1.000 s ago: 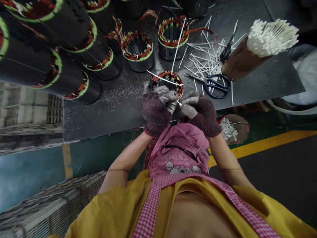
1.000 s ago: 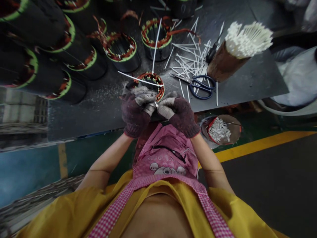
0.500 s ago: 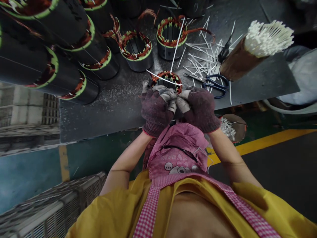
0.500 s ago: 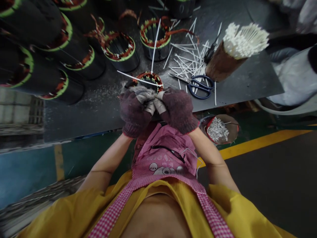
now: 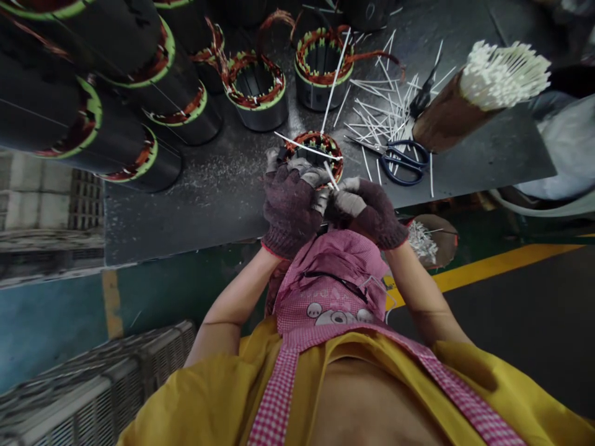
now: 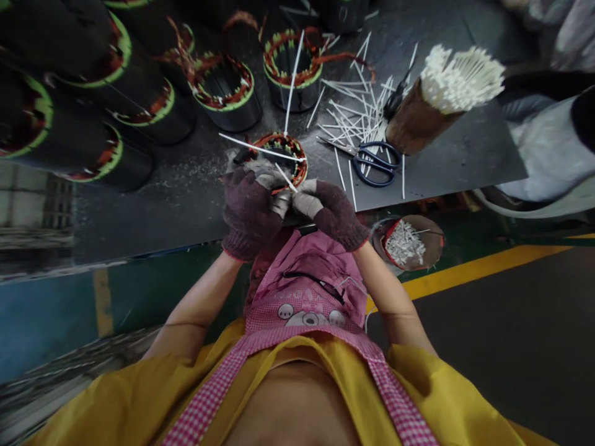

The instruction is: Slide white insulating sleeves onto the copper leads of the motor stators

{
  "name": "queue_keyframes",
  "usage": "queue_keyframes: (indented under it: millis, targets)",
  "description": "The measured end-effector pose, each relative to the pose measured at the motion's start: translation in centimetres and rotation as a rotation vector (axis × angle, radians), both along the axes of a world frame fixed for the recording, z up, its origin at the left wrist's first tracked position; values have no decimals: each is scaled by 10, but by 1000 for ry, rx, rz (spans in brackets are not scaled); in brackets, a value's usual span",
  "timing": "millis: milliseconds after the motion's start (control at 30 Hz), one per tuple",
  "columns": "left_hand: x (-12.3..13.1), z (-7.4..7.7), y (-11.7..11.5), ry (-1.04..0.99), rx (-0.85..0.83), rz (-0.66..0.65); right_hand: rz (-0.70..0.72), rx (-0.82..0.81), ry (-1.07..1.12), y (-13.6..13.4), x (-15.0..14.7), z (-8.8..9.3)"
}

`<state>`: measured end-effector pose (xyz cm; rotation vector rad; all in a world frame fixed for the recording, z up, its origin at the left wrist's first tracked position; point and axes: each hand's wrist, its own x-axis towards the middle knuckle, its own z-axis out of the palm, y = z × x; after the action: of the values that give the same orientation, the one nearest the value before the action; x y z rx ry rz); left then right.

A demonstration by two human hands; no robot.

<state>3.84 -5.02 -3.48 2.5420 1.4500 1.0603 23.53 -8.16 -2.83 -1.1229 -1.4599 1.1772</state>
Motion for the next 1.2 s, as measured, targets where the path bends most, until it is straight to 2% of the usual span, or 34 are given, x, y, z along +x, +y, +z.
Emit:
queue_keyframes:
  millis: [67, 200, 300, 333, 400, 433, 467, 533, 600, 733, 833, 933, 1000, 1100, 1200]
  targets:
    - [2, 0, 0, -16, 34, 21, -55, -20, -47, -2, -7, 4]
    - [2, 0, -1, -72, 68, 7, -109, 107, -77, 9, -14, 19]
    - [2, 2, -1, -125, 2, -50, -115, 150, 31, 24, 7, 29]
    - [3, 2, -1, -150, -2, -54, -154, 156, -4, 27, 21, 32]
    - [9, -1, 1, -208, 36, -9, -291, 166, -317, 33, 52, 37]
    - [13, -3, 3, -240, 68, 28, -370, 191, -604, 35, 67, 39]
    - [18, -5, 5, -273, 100, 70, -388, 151, -910, 37, 80, 41]
    - [28, -9, 9, -315, 138, 136, -313, -7, -1398, 42, 97, 43]
    - [32, -10, 13, -311, 135, 147, -186, -184, -1627, 50, 101, 42]
    - [18, -1, 7, -215, 144, 75, -116, -308, -1688, 68, 101, 42]
    - [-6, 5, -4, -109, 206, -6, -125, -304, -1670, 71, 110, 43]
    - [-22, 1, -10, 7, 249, -28, -169, -232, -1659, 60, 120, 43]
    - [-21, -7, -9, 48, 226, -6, -218, -130, -1631, 46, 121, 45]
    - [-6, -17, -3, 43, 197, 52, -272, 5, -1553, 25, 114, 53]
    - [11, -24, 0, -28, 240, 101, -246, 49, -1525, 6, 103, 66]
